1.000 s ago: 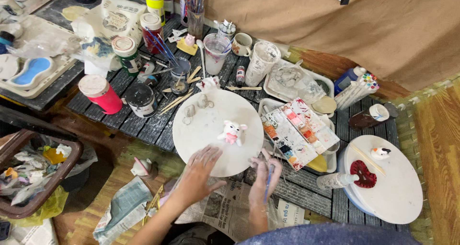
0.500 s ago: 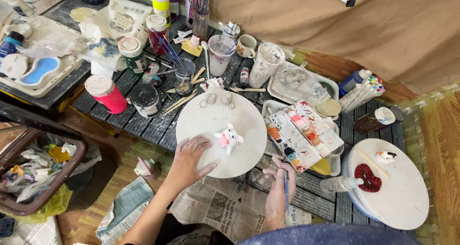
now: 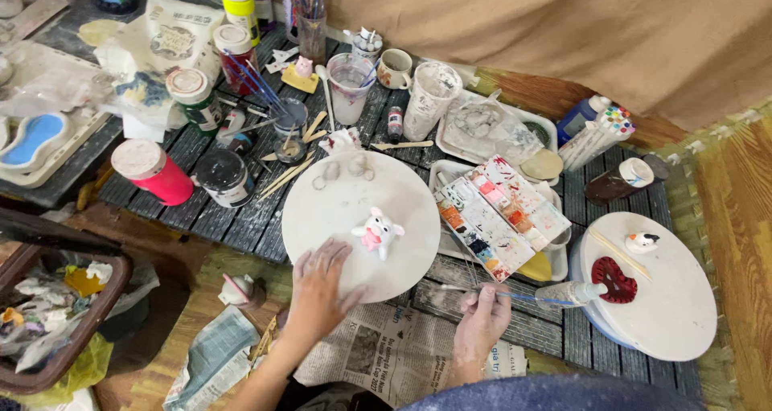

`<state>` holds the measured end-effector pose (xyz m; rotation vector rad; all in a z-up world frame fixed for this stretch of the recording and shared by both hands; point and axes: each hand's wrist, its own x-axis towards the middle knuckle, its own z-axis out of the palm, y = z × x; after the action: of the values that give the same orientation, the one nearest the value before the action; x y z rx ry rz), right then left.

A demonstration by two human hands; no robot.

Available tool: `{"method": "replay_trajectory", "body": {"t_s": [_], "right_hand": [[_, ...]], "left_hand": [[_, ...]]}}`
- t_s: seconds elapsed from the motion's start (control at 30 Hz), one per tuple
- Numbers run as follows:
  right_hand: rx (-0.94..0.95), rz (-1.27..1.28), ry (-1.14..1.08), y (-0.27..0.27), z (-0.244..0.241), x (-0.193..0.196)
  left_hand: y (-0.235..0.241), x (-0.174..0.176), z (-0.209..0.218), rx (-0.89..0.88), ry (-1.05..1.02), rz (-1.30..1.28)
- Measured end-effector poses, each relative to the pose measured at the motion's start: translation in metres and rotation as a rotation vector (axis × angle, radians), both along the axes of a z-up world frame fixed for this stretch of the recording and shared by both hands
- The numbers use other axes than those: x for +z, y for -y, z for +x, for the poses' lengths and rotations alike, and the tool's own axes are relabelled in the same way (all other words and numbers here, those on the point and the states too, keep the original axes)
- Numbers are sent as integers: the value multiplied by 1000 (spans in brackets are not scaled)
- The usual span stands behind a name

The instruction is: The person paints a small white figurine with a pink bow using a fine brush. They repeatedly dip the brush into a paint palette and apply color to the figurine's face and bow while holding it on a rotating stand.

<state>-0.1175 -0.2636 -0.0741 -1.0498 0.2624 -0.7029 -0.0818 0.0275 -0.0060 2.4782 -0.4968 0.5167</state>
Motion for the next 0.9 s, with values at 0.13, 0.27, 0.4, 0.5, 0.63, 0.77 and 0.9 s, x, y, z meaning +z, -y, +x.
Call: {"method": "replay_trajectory", "body": {"t_s": [0.13,0.27,0.4,0.5,0.63,0.77,0.9], "right_hand": [[-6,24,-15,-2,3,7],[-1,3,-163,-5,2,13],[10,-47,-251,-9,2,22],[-1,-59,-288,-7,1,28],[3,-27,-255,-3,2,27],[43,-84,-291,-3,6,16],[89,-66,-278,-6,7,6]], "left_hand": [[7,9,-12,-49,-54,-82],[1,16,-10,-213,-59,-183],[3,16,-5,-276,-51,-195],[6,13,-5,-298,4,-216],[5,9,-3,-289,14,-211],[8,8,-1,-300,2,-218],[5,10,0,-276,1,-221]]}}
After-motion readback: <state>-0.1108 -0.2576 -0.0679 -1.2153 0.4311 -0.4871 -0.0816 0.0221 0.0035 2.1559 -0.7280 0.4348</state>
